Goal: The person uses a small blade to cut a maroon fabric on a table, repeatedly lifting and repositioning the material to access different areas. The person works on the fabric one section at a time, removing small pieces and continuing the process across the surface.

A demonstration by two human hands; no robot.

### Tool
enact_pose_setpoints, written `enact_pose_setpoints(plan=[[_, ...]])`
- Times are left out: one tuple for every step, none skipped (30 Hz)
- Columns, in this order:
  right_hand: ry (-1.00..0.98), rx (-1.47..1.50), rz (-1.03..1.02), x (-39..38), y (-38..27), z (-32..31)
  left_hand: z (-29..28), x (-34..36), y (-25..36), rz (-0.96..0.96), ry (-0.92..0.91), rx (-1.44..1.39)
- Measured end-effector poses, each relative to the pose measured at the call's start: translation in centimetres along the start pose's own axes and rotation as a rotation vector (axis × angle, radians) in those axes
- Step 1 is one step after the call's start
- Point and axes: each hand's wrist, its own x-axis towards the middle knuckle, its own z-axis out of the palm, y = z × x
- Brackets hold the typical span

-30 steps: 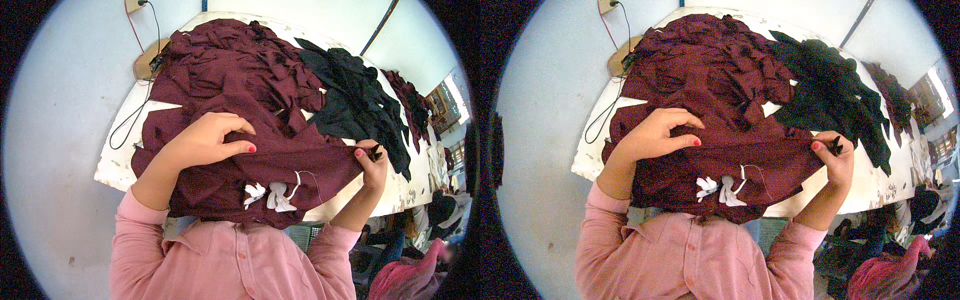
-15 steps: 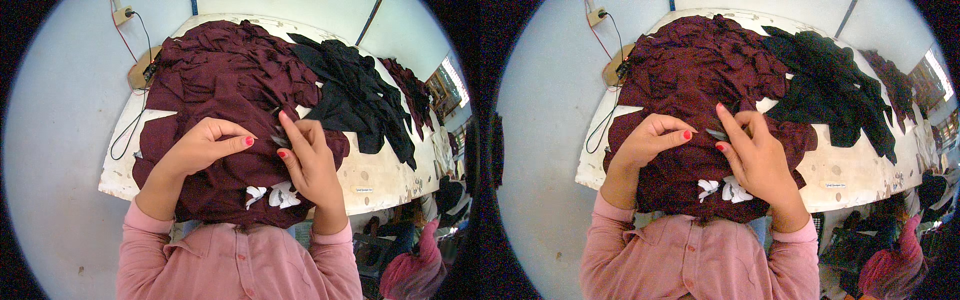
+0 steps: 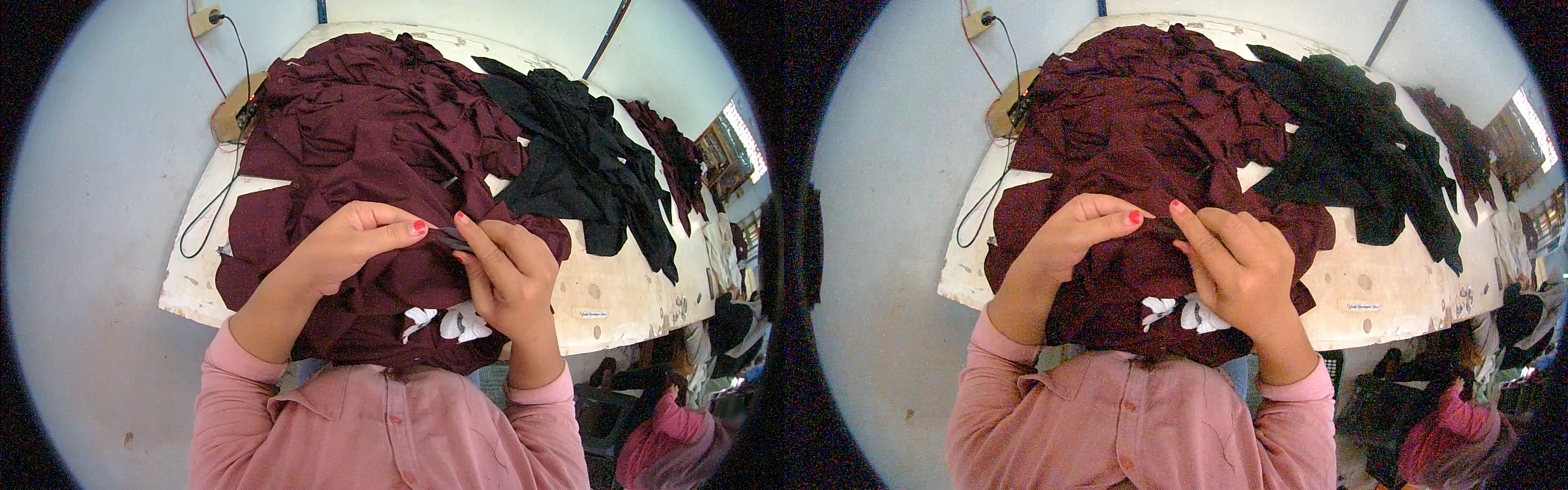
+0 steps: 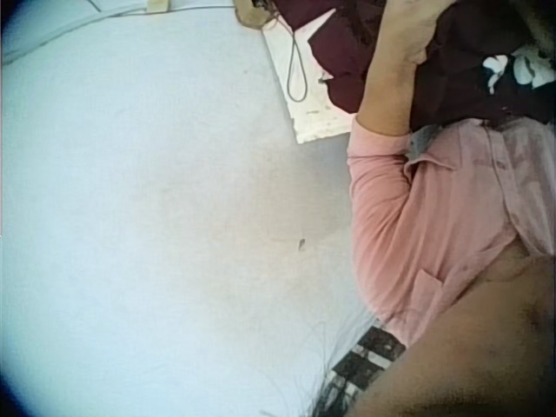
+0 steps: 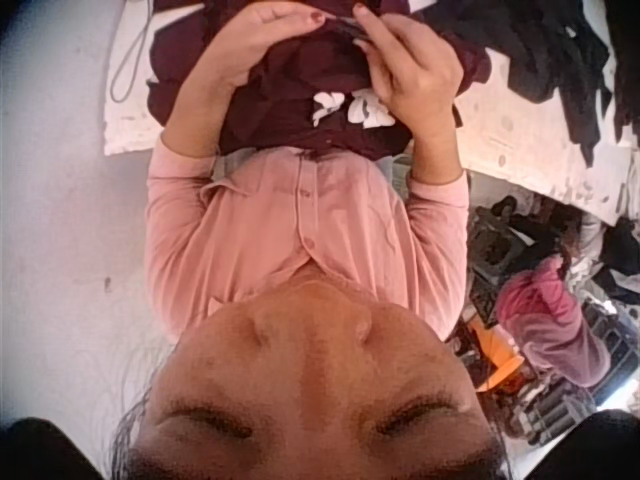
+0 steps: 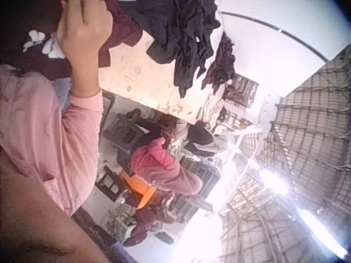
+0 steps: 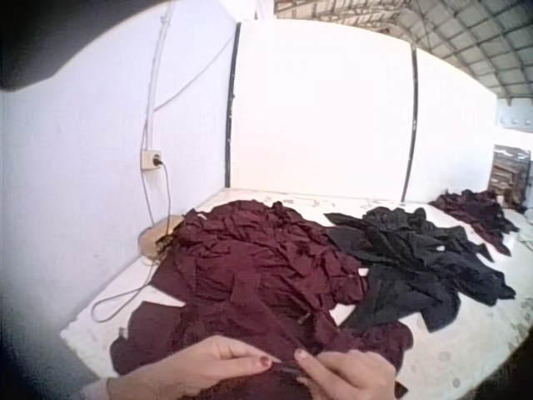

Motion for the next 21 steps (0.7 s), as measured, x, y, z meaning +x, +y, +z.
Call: enact_pose_setpoints(plan=[[-0.016,0.010,0.007,0.13,-0.18,-0.12,-0.01,0.04,-0.09,-0.008,-0.002,0.003],[-0.015,0.014,0.005,0.16,-0.23,-0.07,0.02,0.10,-0.19,-0.016,-0.004,0.006],[-0.014,0.017,0.003,0.18,-0.28,-0.07,0.05,0.16,-0.28,-0.023,-0.007,0.008],[-0.014,0.019,0.001,0.20,-0.32,-0.07,0.01,0.18,-0.37,-0.027,-0.016,-0.016],[-0.008,0.016,-0.001,0.22,-0.32,-0.04,-0.04,0.19,-0.44,-0.030,-0.025,-0.040],[-0.002,0.012,-0.004,0.22,-0.28,0.00,-0.05,0.19,-0.50,-0.033,-0.034,-0.065],[0.003,0.009,-0.007,0.22,-0.26,0.02,0.04,0.15,-0.49,-0.045,-0.013,-0.061],[0.005,-0.002,-0.008,0.21,-0.29,0.00,0.18,0.09,-0.47,-0.057,0.007,-0.058],[0.005,-0.012,-0.009,0.21,-0.34,-0.03,0.27,0.05,-0.44,-0.068,0.029,-0.054],[0.006,-0.021,-0.011,0.22,-0.40,-0.04,0.32,0.08,-0.44,-0.077,0.031,-0.067],[0.007,-0.044,-0.021,0.29,-0.47,-0.07,0.35,0.12,-0.46,-0.087,0.034,-0.079],[0.007,-0.068,-0.031,0.37,-0.57,-0.13,0.37,0.17,-0.48,-0.098,0.035,-0.092],[0.007,-0.092,-0.040,0.41,-0.66,-0.17,0.34,0.19,-0.48,-0.085,0.036,-0.074],[0.006,-0.123,-0.048,0.36,-0.76,-0.19,0.31,0.20,-0.48,-0.073,0.037,-0.055],[0.004,-0.154,-0.058,0.25,-0.87,-0.19,0.29,0.20,-0.49,-0.060,0.039,-0.037],[0.003,-0.185,-0.067,0.19,-0.90,-0.17,0.34,0.20,-0.43,-0.066,0.019,-0.066],[0.012,-0.155,-0.068,0.19,-0.72,-0.07,0.44,0.20,-0.31,-0.073,-0.001,-0.096],[0.022,-0.126,-0.067,0.15,-0.41,0.08,0.51,0.22,-0.24,-0.079,-0.023,-0.124],[0.032,-0.096,-0.067,0.09,-0.16,0.26,0.45,0.23,-0.29,-0.090,-0.016,-0.105],[0.009,0.089,0.064,0.00,-0.01,0.50,0.33,0.24,-0.39,-0.101,-0.010,-0.087],[-0.016,0.272,0.198,-0.14,0.07,0.71,0.24,0.25,-0.46,-0.114,-0.007,-0.070]])
